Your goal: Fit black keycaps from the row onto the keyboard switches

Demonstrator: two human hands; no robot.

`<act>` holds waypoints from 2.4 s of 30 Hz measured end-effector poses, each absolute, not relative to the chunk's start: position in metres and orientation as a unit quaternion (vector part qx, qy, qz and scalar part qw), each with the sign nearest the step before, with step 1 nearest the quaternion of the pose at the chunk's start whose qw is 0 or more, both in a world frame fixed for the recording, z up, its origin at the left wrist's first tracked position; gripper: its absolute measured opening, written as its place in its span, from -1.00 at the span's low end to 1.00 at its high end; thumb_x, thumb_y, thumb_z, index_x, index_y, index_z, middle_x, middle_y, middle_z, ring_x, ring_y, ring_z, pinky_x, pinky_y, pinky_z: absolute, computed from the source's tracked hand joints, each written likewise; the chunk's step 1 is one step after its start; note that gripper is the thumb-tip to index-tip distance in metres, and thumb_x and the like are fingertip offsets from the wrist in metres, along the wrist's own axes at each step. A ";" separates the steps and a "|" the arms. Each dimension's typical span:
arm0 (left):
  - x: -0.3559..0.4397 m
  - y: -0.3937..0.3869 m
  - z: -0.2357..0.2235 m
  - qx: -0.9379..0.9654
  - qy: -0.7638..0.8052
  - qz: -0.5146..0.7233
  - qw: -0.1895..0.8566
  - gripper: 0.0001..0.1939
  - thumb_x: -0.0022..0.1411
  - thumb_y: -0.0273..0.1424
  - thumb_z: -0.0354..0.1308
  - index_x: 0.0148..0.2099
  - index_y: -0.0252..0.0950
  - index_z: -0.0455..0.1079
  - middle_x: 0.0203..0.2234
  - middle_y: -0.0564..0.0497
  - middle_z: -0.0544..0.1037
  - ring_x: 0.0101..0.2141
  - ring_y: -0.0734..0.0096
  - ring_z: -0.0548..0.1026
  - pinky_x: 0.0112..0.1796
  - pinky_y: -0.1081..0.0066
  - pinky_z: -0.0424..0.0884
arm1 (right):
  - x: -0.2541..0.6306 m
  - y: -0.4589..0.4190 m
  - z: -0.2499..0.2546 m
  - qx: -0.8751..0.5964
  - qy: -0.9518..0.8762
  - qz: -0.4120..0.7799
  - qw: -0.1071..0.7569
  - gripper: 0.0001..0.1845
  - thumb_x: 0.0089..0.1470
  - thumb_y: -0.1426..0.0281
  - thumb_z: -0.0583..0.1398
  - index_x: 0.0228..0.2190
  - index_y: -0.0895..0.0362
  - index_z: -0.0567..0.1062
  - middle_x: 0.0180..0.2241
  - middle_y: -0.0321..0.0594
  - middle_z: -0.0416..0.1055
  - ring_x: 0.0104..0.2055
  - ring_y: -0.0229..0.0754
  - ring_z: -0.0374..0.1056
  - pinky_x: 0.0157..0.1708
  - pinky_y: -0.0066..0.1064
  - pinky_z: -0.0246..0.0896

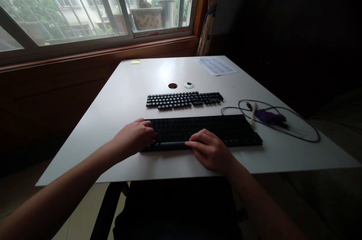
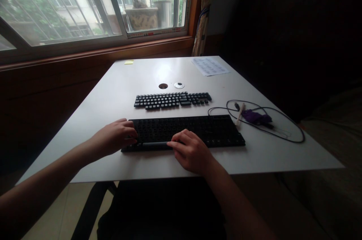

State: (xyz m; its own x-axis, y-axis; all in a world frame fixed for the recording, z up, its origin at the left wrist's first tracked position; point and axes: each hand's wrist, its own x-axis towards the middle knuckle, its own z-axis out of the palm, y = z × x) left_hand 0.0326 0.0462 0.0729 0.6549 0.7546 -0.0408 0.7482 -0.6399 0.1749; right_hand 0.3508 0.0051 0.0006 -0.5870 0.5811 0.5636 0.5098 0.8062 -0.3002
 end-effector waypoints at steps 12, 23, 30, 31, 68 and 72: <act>0.031 0.049 0.063 0.900 0.427 0.027 0.085 -0.98 0.24 -0.38 0.31 -0.27 -0.18 0.58 -0.26 -0.03 0.57 -0.21 0.21 0.46 -0.28 0.34 0.37 | 0.351 0.005 0.000 -0.309 -0.890 0.052 0.331 -0.59 0.14 0.55 0.20 0.01 0.06 0.55 -0.15 -0.12 0.46 -0.13 -0.06 0.35 -0.09 -0.09 0.40; 0.018 0.047 0.059 0.894 0.423 0.092 0.115 -0.88 0.28 -0.31 0.33 -0.15 -0.18 0.61 -0.25 -0.04 0.58 -0.23 0.24 0.50 -0.20 0.31 0.41 | 0.351 0.005 0.001 -0.310 -0.889 0.050 0.335 -0.59 0.16 0.54 0.19 0.02 0.03 0.54 -0.16 -0.13 0.47 -0.13 -0.06 0.36 -0.09 -0.10 0.40; -0.018 0.046 0.053 0.835 0.484 0.213 0.153 -0.70 0.40 -0.17 0.14 0.00 -0.23 0.55 -0.20 -0.07 0.53 -0.32 0.37 0.48 -0.32 0.37 0.45 | 0.342 0.006 0.004 -0.291 -0.908 0.002 0.301 -0.59 0.18 0.52 0.20 0.06 0.05 0.52 -0.09 -0.13 0.52 -0.07 -0.03 0.36 -0.04 -0.09 0.35; -0.021 0.046 0.050 0.824 0.492 0.227 0.167 -0.68 0.40 -0.15 0.14 0.01 -0.23 0.54 -0.19 -0.07 0.52 -0.34 0.38 0.49 -0.33 0.37 0.47 | 0.338 0.006 0.005 -0.283 -0.913 0.000 0.295 -0.59 0.19 0.53 0.20 0.06 0.05 0.52 -0.07 -0.13 0.52 -0.05 -0.04 0.37 -0.01 -0.09 0.34; -0.025 0.046 0.006 0.830 0.450 0.269 0.189 -0.72 0.43 -0.28 0.10 0.12 -0.21 0.44 -0.21 -0.05 0.47 -0.31 0.41 0.48 -0.26 0.41 0.47 | 0.267 0.017 -0.002 -0.234 -0.950 0.015 0.208 -0.45 0.33 0.47 0.07 0.31 0.04 0.24 0.34 -0.19 0.27 0.39 -0.09 0.11 0.41 -0.03 -0.15; -0.026 0.046 0.004 0.830 0.450 0.267 0.193 -0.72 0.43 -0.29 0.10 0.12 -0.21 0.44 -0.22 -0.05 0.46 -0.32 0.40 0.48 -0.27 0.41 0.47 | 0.268 0.017 -0.002 -0.233 -0.951 0.013 0.204 -0.43 0.30 0.49 0.09 0.31 0.05 0.24 0.34 -0.18 0.26 0.40 -0.08 0.09 0.42 0.00 -0.18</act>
